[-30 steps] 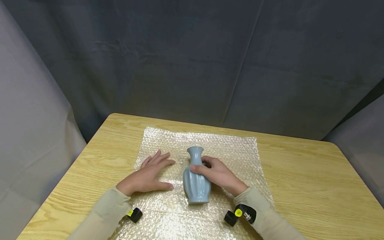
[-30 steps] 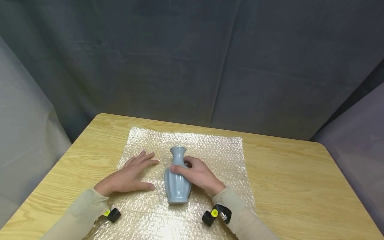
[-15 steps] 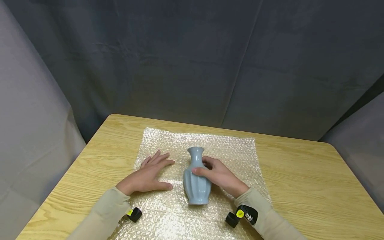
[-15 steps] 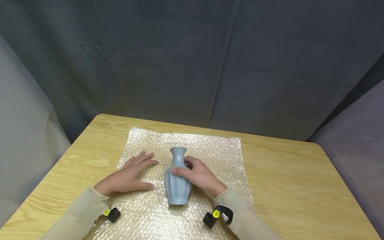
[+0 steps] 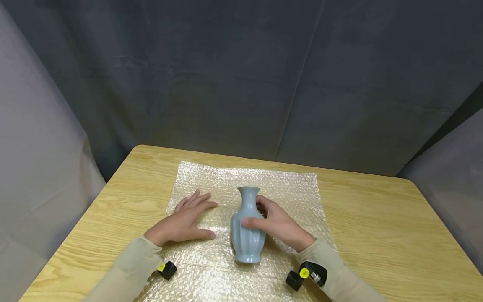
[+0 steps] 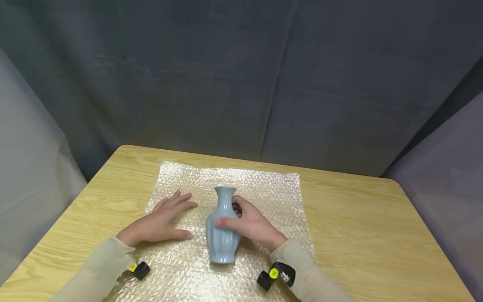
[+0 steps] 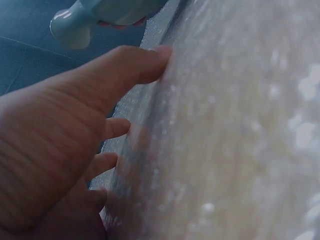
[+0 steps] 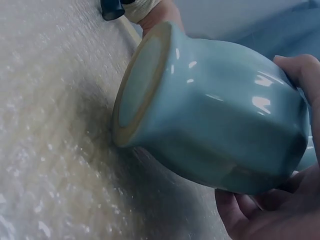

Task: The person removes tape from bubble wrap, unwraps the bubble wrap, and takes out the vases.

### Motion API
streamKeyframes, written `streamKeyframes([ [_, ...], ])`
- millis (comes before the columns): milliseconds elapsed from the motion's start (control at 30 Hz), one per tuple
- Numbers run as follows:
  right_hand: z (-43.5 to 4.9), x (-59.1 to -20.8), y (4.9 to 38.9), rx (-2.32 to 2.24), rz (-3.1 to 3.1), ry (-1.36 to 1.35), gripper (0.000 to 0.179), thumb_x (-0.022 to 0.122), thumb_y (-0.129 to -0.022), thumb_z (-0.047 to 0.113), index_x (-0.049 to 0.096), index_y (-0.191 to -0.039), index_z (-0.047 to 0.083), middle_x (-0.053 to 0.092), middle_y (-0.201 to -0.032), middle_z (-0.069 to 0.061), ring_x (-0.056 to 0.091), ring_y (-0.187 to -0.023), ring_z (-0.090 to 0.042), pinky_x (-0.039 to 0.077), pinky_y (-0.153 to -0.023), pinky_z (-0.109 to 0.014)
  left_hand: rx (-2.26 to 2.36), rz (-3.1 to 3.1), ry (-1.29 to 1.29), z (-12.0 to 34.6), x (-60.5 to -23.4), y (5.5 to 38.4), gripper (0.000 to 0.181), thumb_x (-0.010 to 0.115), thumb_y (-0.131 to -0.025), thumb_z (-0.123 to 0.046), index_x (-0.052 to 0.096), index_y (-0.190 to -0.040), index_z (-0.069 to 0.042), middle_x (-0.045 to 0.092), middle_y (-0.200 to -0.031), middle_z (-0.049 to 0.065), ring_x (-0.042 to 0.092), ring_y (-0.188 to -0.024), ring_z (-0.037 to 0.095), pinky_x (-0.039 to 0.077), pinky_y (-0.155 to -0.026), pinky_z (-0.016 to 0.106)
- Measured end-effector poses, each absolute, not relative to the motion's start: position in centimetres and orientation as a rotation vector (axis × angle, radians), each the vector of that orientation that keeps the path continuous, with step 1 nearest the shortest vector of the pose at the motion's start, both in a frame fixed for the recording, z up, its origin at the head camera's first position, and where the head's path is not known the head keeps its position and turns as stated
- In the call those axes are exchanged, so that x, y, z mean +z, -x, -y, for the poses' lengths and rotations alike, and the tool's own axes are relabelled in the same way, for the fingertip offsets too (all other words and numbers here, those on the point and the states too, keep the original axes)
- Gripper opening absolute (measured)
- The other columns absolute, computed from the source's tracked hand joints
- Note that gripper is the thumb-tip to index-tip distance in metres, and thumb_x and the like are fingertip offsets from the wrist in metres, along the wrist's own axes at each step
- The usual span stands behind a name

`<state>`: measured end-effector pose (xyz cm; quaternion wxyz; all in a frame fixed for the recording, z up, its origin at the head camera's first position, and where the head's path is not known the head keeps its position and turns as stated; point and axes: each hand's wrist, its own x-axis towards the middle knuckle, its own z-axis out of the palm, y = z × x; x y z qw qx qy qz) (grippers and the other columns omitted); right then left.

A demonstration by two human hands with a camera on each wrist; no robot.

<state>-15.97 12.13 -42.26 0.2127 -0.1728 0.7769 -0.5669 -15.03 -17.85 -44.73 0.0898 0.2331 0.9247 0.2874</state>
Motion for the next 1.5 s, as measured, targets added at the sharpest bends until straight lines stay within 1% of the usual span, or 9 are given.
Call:
streamKeyframes([
  [167, -12.2, -42.0, 15.6, -1.573, -2.173, 0.498, 0.068, 0.079, -0.089, 0.035, 0.048, -0.143, 0.007, 0.066, -0.125, -0.015, 0.064, -0.109, -0.023, 0.056, -0.093, -0.035, 0.854, -2.752, -0.692, 17.9, -44.8, 15.0, 0.083, 0.080, -0.084, -0.052, 0.048, -0.153, -0.018, 0.024, -0.173, 0.012, 0.002, -0.162, 0.044, 0.003, -0.127, 0.071],
  [400, -12.5, -41.8, 15.1, -1.573, -2.172, 0.523, 0.077, 0.082, -0.087, 0.032, 0.043, -0.148, 0.005, 0.065, -0.125, -0.018, 0.065, -0.109, -0.025, 0.058, -0.092, -0.035, 0.864, -2.748, -0.687, 17.9, -44.8, 15.0, 0.083, 0.081, -0.084, -0.050, 0.048, -0.153, -0.017, 0.024, -0.173, 0.013, 0.003, -0.163, 0.044, 0.004, -0.127, 0.071],
  [700, -12.7, -41.3, 14.4, -1.575, -2.146, 0.550, 0.083, 0.081, -0.087, 0.031, 0.036, -0.153, 0.006, 0.063, -0.129, -0.019, 0.064, -0.112, -0.027, 0.059, -0.093, -0.037, 0.871, -2.749, -0.700, 17.8, -44.7, 15.0, 0.083, 0.081, -0.084, -0.049, 0.048, -0.153, -0.016, 0.024, -0.173, 0.014, 0.004, -0.162, 0.045, 0.004, -0.126, 0.072],
  [833, -12.6, -41.1, 13.9, -1.557, -2.155, 0.539, 0.085, 0.077, -0.087, 0.026, 0.032, -0.157, 0.009, 0.060, -0.136, -0.019, 0.063, -0.119, -0.029, 0.059, -0.099, -0.043, 0.870, -2.748, -0.699, 17.9, -44.7, 15.0, 0.083, 0.081, -0.084, -0.050, 0.048, -0.153, -0.016, 0.024, -0.173, 0.014, 0.004, -0.162, 0.045, 0.004, -0.126, 0.072],
  [967, -12.6, -41.0, 13.5, -1.557, -2.138, 0.571, 0.081, 0.074, -0.085, 0.020, 0.034, -0.154, 0.007, 0.058, -0.141, -0.019, 0.062, -0.123, -0.031, 0.058, -0.100, -0.049, 0.870, -2.748, -0.697, 17.9, -44.7, 14.9, 0.083, 0.081, -0.084, -0.050, 0.048, -0.153, -0.017, 0.024, -0.173, 0.014, 0.004, -0.162, 0.045, 0.004, -0.126, 0.072],
  [1100, -12.6, -41.0, 13.3, -1.577, -2.089, 0.625, 0.076, 0.074, -0.087, 0.019, 0.035, -0.151, 0.009, 0.059, -0.143, -0.016, 0.063, -0.123, -0.030, 0.057, -0.101, -0.048, 0.873, -2.746, -0.693, 17.8, -44.7, 14.9, 0.083, 0.081, -0.084, -0.049, 0.049, -0.153, -0.017, 0.025, -0.173, 0.013, 0.004, -0.162, 0.045, 0.004, -0.126, 0.072],
  [1200, -12.6, -41.0, 13.1, -1.582, -2.061, 0.654, 0.075, 0.073, -0.088, 0.018, 0.034, -0.152, 0.014, 0.060, -0.144, -0.011, 0.063, -0.124, -0.028, 0.054, -0.104, -0.048, 0.872, -2.744, -0.694, 17.8, -44.8, 15.0, 0.083, 0.081, -0.084, -0.049, 0.049, -0.153, -0.017, 0.025, -0.173, 0.013, 0.004, -0.162, 0.045, 0.005, -0.126, 0.072],
  [1300, -12.6, -41.0, 12.9, -1.571, -2.052, 0.695, 0.075, 0.072, -0.087, 0.015, 0.035, -0.152, 0.015, 0.060, -0.144, -0.010, 0.062, -0.126, -0.028, 0.052, -0.105, -0.046, 0.871, -2.741, -0.695, 17.8, -44.8, 15.0, 0.083, 0.081, -0.084, -0.049, 0.048, -0.153, -0.017, 0.024, -0.173, 0.013, 0.004, -0.162, 0.044, 0.004, -0.125, 0.072],
  [1500, -12.6, -40.9, 12.7, -1.548, -2.039, 0.814, 0.072, 0.070, -0.082, 0.008, 0.040, -0.148, 0.009, 0.059, -0.142, -0.021, 0.063, -0.123, -0.028, 0.053, -0.103, -0.039, 0.863, -2.746, -0.700, 17.9, -44.9, 15.0, 0.082, 0.080, -0.085, -0.050, 0.048, -0.153, -0.018, 0.025, -0.173, 0.012, 0.004, -0.162, 0.045, 0.005, -0.126, 0.072],
])
